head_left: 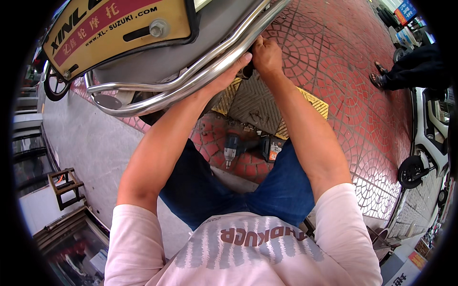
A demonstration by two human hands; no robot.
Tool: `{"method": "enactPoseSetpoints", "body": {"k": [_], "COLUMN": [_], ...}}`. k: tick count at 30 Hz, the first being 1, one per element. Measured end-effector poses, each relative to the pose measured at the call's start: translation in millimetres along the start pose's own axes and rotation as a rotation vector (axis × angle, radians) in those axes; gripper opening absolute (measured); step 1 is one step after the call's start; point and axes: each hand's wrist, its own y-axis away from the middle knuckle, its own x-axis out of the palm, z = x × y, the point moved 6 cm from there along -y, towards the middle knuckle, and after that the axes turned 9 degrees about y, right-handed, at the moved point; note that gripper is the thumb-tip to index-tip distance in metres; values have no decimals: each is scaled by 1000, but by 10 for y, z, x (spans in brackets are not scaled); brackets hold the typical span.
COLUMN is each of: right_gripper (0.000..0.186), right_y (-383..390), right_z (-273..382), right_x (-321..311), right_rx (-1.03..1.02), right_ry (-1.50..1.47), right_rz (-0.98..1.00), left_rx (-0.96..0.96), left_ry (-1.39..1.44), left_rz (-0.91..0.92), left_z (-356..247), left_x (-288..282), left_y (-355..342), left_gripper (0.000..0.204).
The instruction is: The person removes a brake component from a scooter's front wheel assembly, cleans the part using a spray from a red can, uses a screwdriver to adjust the assembly, and secures it back onto the scooter using a power drill.
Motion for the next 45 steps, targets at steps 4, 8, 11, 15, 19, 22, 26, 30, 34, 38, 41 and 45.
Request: {"method": "enactPoseSetpoints", "body": {"k": [4,8,11,15,19,22,26,30,34,38,41,45], "right_gripper": [60,60,61,61,62,62,61,61,62,62,61,58], "right_y": [-5,-8,12,23,45,65,69,66,92,77,44,90], "right_z": [2,11,42,51,71,89,99,91,119,125,109,100], "right_x": [-17,-1,-9,-31,-46,-76,-84,-99,-84,-43,-24,-143], "right_rx": [14,0,-21,-31,-31,-50,-60,-55,-71,-71,-69,-67], "right_ry": [39,29,-8,2,1,32,39,60,27,57,58,-36], "right_rz": [0,1,-1,-21,-20,-50,-60,-66,-65,-84,-85,-121], "left_rx": [55,-7,1,-4,-7,-3,54,28,4,21,2,-74], "left_ry": [-69,0,28,22,40,59,11,24,22,63,38,-212], "left_rz": [-11,4,14,17,15,23,35,41,40,35,26,-17], "left_z": [-81,-32,-38,-63,-64,-71,-47,-25,-28,-60,-31,-69], "left_x": [-1,-16,-23,14,13,18,8,24,-3,-23,-45,-4], "left_y": [7,-4,-14,1,22,13,-16,-8,13,27,13,12], "left_gripper": [54,54,53,53,54,57,60,59,59,57,56,56]}}
